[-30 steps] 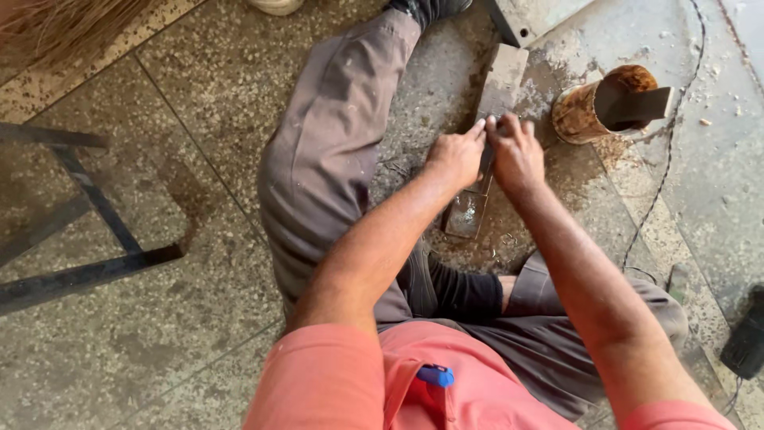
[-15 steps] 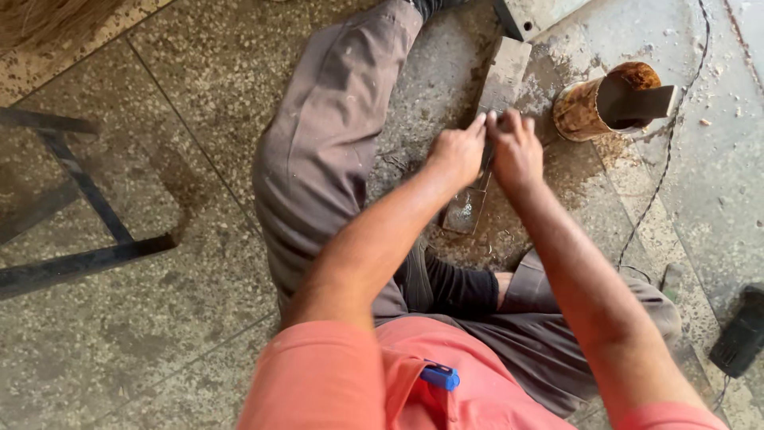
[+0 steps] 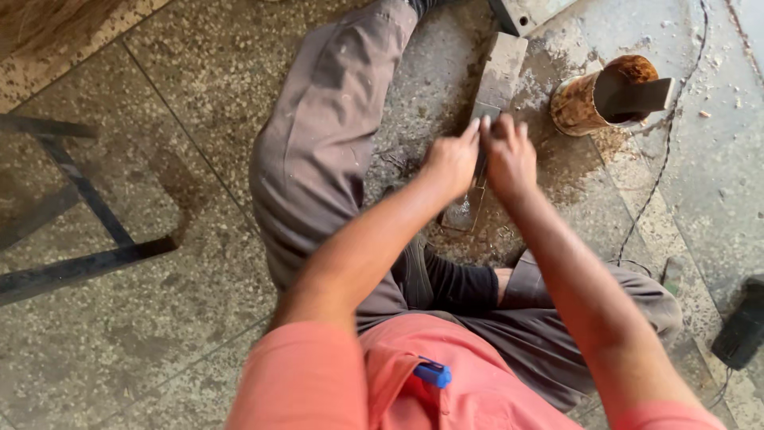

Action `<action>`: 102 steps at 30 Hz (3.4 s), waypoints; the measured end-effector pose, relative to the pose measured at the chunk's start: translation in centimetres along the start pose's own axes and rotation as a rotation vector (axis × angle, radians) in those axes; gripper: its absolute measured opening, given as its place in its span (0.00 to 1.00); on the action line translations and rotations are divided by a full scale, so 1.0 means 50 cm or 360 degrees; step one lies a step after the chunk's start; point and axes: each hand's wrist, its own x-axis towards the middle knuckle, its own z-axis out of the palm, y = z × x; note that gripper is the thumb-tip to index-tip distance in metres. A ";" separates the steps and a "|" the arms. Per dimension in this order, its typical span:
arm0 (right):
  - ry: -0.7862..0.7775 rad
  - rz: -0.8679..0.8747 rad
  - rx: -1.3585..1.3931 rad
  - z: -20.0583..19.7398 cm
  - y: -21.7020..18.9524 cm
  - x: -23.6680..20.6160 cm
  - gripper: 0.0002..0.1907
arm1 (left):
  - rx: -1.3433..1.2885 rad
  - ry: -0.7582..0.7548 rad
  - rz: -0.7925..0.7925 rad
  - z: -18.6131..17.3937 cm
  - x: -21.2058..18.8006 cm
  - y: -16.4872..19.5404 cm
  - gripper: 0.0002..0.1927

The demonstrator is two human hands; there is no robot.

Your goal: The person sits on the floor and sharpens a small metal blade by rubbing it against a wet sharpening stone. They repeatedly dip the blade into a container of liquid and continue the sharpening process.

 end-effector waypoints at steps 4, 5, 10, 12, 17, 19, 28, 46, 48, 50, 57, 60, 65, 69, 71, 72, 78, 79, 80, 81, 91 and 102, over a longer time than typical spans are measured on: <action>0.0051 -0.0141 0.0132 -0.014 -0.052 -0.086 0.33 | -0.0095 -0.0614 -0.0056 -0.007 -0.106 0.031 0.52; 0.0095 -0.0155 0.0148 -0.015 -0.050 -0.085 0.32 | -0.0062 -0.0511 -0.0060 -0.006 -0.102 0.030 0.51; 0.0093 0.0057 0.0345 0.001 0.018 0.013 0.30 | -0.0046 -0.0060 -0.0001 -0.001 0.034 -0.014 0.45; 0.0071 0.0110 0.0340 0.003 0.016 0.017 0.29 | -0.0017 -0.0033 0.0044 -0.002 0.039 -0.019 0.50; -0.0004 -0.0061 0.0186 0.000 -0.043 -0.082 0.31 | -0.0224 -0.0231 0.0043 0.006 -0.092 0.014 0.51; 0.0056 -0.0121 0.0170 0.004 -0.034 -0.086 0.28 | -0.0276 -0.0402 -0.0056 0.016 -0.098 0.021 0.54; -0.0093 0.0124 0.0250 0.008 -0.014 -0.035 0.29 | -0.0099 0.0224 -0.0027 0.045 -0.028 0.003 0.32; -0.0204 -0.0205 0.0055 -0.026 -0.086 -0.138 0.33 | 0.0057 -0.0243 -0.0128 0.000 -0.159 0.069 0.32; -0.0182 -0.0114 0.0309 -0.042 -0.095 -0.158 0.31 | 0.0136 -0.0259 -0.0122 -0.012 -0.190 0.091 0.29; -0.0130 -0.0115 0.0429 -0.057 -0.082 -0.148 0.29 | 0.0224 -0.0363 -0.0074 -0.027 -0.196 0.105 0.28; -0.0206 0.0206 0.0859 -0.080 -0.024 -0.068 0.30 | -0.0211 -0.0171 0.0090 -0.054 -0.177 0.111 0.30; -0.0166 0.0217 0.0896 -0.077 -0.016 -0.054 0.28 | -0.0319 -0.0143 -0.0002 -0.042 -0.182 0.102 0.39; -0.0325 0.0303 0.0941 -0.070 -0.006 -0.041 0.25 | -0.0379 -0.0349 -0.0092 -0.021 -0.162 0.081 0.46; -0.0316 0.0117 0.0906 -0.080 0.000 -0.028 0.20 | -0.0450 -0.0469 -0.0129 -0.021 -0.136 0.071 0.51; -0.0381 0.0011 0.0819 -0.090 0.002 -0.021 0.21 | -0.0459 -0.0509 -0.0146 -0.021 -0.131 0.067 0.53; -0.0394 -0.0073 0.0784 -0.095 0.002 -0.018 0.24 | -0.0505 -0.0507 -0.0157 -0.020 -0.132 0.066 0.52; -0.0493 -0.0270 0.0420 -0.096 -0.003 -0.030 0.32 | -0.0694 -0.0364 -0.0183 0.019 -0.168 0.065 0.50; -0.0513 -0.0270 0.0387 -0.089 0.000 -0.032 0.30 | -0.0737 -0.0292 -0.0182 0.030 -0.167 0.064 0.51; -0.0531 -0.0271 0.0354 -0.079 0.004 -0.030 0.29 | -0.0777 -0.0218 -0.0183 0.038 -0.162 0.062 0.52; -0.0519 -0.0303 0.0363 -0.068 0.012 -0.026 0.29 | -0.0775 -0.0184 -0.0168 0.047 -0.148 0.058 0.54; -0.0215 -0.0135 0.0672 0.008 0.096 0.050 0.23 | -0.0575 -0.0335 -0.0097 0.020 0.012 -0.009 0.51; -0.0261 -0.0131 0.0533 0.034 0.107 0.064 0.28 | -0.0418 -0.0278 -0.0036 0.009 0.034 -0.007 0.51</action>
